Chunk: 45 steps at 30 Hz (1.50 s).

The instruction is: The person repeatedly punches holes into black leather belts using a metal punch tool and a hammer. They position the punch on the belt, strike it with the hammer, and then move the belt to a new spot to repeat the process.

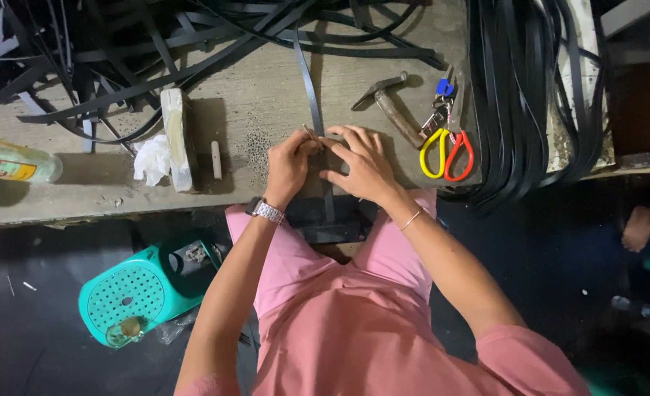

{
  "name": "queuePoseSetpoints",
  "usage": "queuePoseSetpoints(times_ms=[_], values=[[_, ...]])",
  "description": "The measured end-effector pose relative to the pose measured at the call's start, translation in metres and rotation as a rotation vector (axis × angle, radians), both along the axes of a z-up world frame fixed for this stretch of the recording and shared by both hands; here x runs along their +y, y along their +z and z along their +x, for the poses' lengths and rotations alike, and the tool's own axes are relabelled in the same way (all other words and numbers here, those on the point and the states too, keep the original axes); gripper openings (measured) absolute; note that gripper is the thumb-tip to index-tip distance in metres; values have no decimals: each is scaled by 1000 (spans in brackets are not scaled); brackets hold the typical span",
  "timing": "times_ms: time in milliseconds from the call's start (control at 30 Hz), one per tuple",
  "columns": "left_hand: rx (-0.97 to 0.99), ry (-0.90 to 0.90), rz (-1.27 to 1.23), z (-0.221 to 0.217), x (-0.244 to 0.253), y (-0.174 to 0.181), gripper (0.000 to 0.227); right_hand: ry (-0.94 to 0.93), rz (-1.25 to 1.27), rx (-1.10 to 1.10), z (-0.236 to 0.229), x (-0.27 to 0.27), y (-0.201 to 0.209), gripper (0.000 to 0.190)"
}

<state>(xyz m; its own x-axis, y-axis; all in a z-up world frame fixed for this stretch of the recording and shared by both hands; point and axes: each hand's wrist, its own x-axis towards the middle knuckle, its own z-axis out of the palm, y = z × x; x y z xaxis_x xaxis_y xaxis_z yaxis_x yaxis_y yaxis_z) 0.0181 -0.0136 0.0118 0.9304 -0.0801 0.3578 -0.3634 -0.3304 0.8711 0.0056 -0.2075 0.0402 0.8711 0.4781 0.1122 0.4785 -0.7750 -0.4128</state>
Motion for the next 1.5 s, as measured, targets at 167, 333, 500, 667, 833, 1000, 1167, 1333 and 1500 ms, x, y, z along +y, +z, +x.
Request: queuePoseSetpoints(times_ms=[167, 333, 500, 667, 833, 1000, 1167, 1333, 1500], values=[[8, -28, 44, -2, 2, 1, 14, 12, 7, -19, -1, 0, 4, 61], [36, -79, 115, -2, 4, -4, 19, 7, -5, -45, 5, -2, -9, 63], [43, -75, 149, -9, 2, 4, 21, -167, 113, -669, 30, -42, 10, 20], [-1, -83, 205, -5, 4, -14, 23, -468, -374, -268, 41, -63, 6, 38], [-16, -50, 223, -5, 2, -11, 21, -448, 148, 39, 41, -65, 25, 50], [-94, -60, 311, -8, 2, -8, 21, -192, 339, -35, -12, -31, 73, 24], [-114, -59, 340, -8, 2, -14, 20, -108, 309, -16, -18, -20, 96, 29], [-107, -79, 344, -11, 3, -16, 20, -147, 517, -308, -25, -36, 67, 24], [-97, -67, 344, -10, 1, -9, 19, -204, 243, 36, -5, -39, 76, 37]])
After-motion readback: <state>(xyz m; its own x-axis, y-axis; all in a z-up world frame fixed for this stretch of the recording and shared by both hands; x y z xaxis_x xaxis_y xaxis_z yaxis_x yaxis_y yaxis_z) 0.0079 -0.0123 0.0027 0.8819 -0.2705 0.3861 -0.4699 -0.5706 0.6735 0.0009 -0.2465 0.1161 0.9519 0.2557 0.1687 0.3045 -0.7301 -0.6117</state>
